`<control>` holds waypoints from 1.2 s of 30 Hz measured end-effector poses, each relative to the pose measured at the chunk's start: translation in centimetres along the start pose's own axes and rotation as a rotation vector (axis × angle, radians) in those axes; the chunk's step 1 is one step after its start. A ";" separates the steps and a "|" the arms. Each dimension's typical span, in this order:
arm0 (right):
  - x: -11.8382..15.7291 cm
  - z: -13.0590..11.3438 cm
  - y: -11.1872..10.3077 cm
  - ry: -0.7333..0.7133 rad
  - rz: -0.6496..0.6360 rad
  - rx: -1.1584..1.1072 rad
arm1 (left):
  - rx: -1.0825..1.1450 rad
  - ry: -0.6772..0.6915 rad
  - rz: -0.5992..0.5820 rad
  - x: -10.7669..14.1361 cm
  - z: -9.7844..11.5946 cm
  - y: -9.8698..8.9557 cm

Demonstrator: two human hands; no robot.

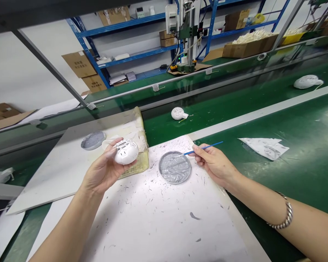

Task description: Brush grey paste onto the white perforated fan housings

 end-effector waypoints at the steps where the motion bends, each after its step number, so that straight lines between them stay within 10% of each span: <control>1: 0.0 0.0 0.0 0.009 -0.003 0.002 | 0.006 -0.013 0.009 0.0 -0.1 0.1; 17: 0.0 0.0 -1.2 -0.127 0.050 0.126 | -0.302 0.017 -0.256 2.1 -2.3 2.8; 28: 1.5 -3.3 4.2 -0.063 -0.089 -0.071 | -0.144 -0.336 -0.063 2.6 -5.3 4.2; 36: 3.3 -3.3 6.0 -0.321 -0.208 0.217 | -0.002 -0.319 -0.125 2.9 -5.2 4.7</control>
Point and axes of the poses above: each hand's wrist, its own x-axis away from the middle knuckle, its own y-axis out of the palm, z = x × y, the point moved 3 cm from there along -x, towards the middle knuckle, and after that the axes turned 9 degrees about -x, right-handed, at the moved point
